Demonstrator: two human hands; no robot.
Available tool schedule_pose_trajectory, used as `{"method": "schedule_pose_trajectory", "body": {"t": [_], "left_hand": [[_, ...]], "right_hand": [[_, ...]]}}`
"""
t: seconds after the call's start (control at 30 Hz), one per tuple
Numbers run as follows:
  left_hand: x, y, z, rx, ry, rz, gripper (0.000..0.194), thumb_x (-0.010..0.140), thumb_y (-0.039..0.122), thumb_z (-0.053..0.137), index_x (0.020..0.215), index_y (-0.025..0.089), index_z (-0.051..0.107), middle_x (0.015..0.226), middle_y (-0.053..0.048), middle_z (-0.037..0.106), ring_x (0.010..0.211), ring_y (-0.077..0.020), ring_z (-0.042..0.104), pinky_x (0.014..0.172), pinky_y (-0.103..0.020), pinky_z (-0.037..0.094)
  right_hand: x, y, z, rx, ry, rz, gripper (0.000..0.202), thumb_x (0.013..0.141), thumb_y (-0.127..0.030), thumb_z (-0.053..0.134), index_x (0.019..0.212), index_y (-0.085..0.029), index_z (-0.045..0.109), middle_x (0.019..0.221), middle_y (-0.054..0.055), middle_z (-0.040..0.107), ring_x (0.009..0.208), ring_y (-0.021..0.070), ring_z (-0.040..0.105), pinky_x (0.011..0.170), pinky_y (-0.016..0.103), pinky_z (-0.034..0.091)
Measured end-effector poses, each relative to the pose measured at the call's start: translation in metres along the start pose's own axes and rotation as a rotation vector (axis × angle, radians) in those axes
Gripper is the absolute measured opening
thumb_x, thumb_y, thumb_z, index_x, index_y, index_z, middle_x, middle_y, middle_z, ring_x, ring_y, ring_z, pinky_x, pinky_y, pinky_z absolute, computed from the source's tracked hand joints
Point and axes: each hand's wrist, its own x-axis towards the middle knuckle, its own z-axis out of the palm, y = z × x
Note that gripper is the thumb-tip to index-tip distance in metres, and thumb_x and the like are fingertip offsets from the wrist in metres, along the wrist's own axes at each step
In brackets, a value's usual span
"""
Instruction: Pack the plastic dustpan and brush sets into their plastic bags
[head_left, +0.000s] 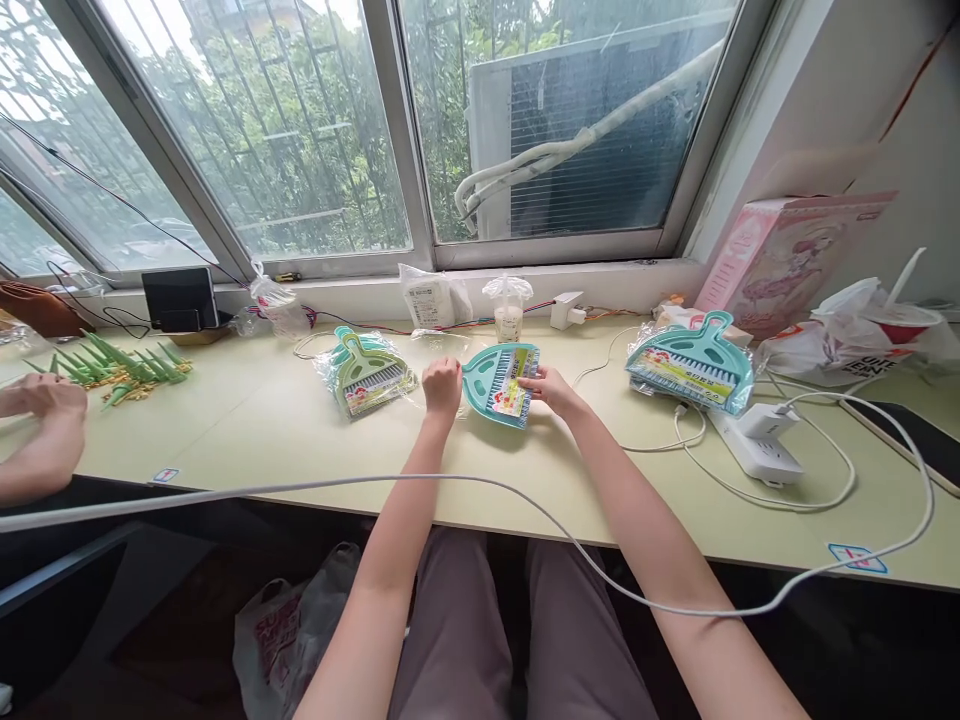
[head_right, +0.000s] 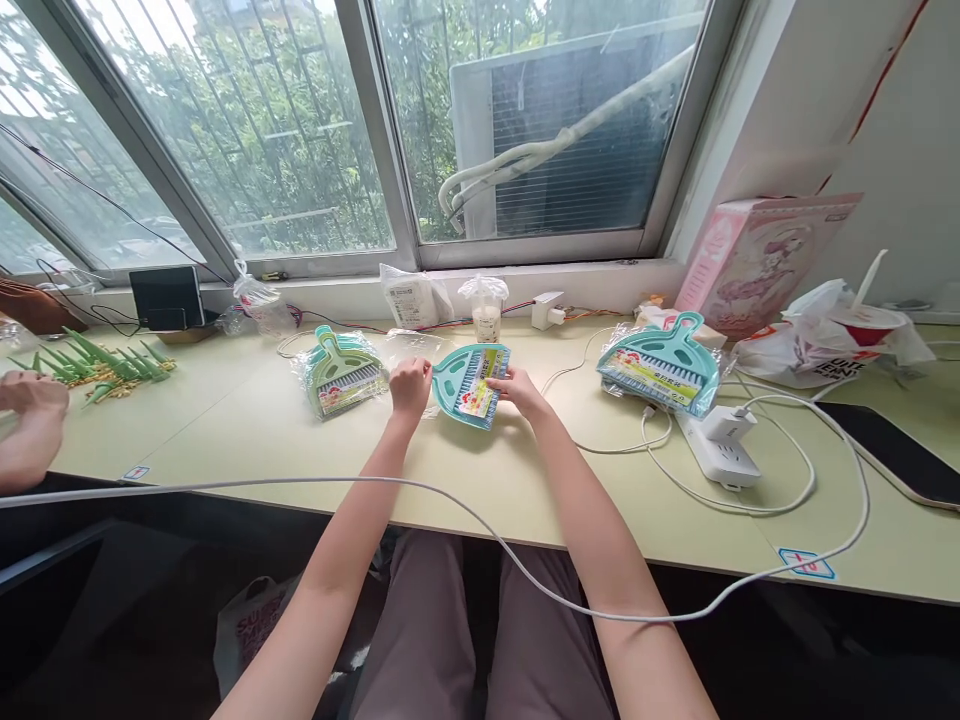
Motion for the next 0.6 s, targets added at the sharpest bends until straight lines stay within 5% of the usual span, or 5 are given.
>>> {"method": "schedule_pose_trajectory", "body": {"t": [0.17, 0.4, 0.6], "left_hand": [[-0.004, 0.009, 0.002, -0.047, 0.034, 0.056, 0.027, 0.098, 0.022, 0.041, 0.098, 0.021, 0.069, 0.102, -0.015, 0.067, 0.106, -0.0314, 0.059, 0.093, -0.042, 0.04], [-0.007, 0.016, -0.001, -0.162, 0.08, 0.13, 0.024, 0.097, 0.023, 0.044, 0.095, 0.023, 0.068, 0.1, -0.013, 0.068, 0.105, -0.0297, 0.059, 0.096, -0.042, 0.038], [-0.017, 0.032, 0.001, -0.298, -0.038, 0.254, 0.022, 0.096, 0.032, 0.049, 0.095, 0.023, 0.07, 0.102, -0.014, 0.069, 0.11, -0.0307, 0.058, 0.105, -0.045, 0.034]], "right_hand": [[0.002, 0.004, 0.013, 0.042, 0.085, -0.087, 0.035, 0.061, -0.014, 0.089, 0.089, -0.016, 0.07, 0.08, 0.004, 0.077, 0.073, 0.0195, 0.073, 0.077, 0.038, 0.063], [-0.005, 0.008, 0.032, 0.019, -0.044, -0.087, 0.038, 0.057, -0.02, 0.091, 0.089, -0.018, 0.07, 0.082, 0.003, 0.077, 0.075, 0.0199, 0.073, 0.076, 0.037, 0.063], [-0.007, 0.019, 0.049, 0.206, 0.172, -0.091, 0.033, 0.063, -0.019, 0.088, 0.087, -0.02, 0.065, 0.08, 0.001, 0.074, 0.074, 0.0171, 0.072, 0.075, 0.033, 0.064]]}}
